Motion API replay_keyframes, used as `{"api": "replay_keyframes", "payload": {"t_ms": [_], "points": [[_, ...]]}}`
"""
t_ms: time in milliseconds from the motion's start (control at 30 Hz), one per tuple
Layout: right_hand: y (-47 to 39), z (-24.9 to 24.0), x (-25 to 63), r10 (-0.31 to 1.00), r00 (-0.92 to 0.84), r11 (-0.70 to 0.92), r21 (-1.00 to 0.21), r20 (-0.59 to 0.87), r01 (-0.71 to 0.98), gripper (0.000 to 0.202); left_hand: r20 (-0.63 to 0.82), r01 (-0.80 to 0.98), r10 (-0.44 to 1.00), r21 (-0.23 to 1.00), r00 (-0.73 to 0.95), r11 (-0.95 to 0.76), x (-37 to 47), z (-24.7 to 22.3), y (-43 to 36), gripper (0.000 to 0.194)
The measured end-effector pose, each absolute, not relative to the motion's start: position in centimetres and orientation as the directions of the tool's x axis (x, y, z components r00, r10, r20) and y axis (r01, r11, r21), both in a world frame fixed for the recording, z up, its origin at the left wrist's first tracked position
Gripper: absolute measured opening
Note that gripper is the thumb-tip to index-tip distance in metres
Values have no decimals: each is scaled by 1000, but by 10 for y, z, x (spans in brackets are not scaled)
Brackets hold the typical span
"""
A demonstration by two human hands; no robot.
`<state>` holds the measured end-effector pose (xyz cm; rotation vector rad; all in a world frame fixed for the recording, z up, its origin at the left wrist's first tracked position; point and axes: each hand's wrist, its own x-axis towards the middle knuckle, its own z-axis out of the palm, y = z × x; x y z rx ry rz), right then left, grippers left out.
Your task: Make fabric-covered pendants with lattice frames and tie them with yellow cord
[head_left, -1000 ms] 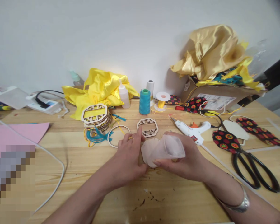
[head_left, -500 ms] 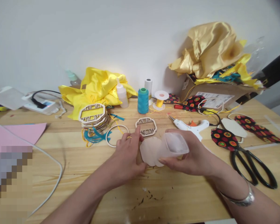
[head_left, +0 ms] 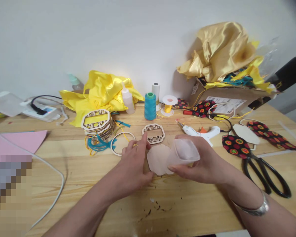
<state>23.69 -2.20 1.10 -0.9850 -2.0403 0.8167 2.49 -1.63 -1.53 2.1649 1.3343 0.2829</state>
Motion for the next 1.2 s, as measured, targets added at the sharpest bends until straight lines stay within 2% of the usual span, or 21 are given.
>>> {"api": "replay_keyframes", "payload": {"t_ms": [200, 400, 800, 1200], "points": [[-19, 12, 242, 855, -428, 475, -776, 294, 415, 18, -115, 750, 870, 568, 480, -339, 25, -14, -17, 95], [-23, 11, 236, 833, -439, 511, -774, 337, 375, 20, -113, 754, 872, 564, 476, -338, 25, -14, -18, 95], [-17, 15, 243, 869, -443, 417, -809, 221, 414, 14, -94, 745, 870, 564, 485, -355, 25, -16, -16, 95], [-20, 14, 240, 855, -439, 456, -805, 277, 380, 16, -105, 748, 871, 567, 480, -344, 24, -16, -17, 94]]}}
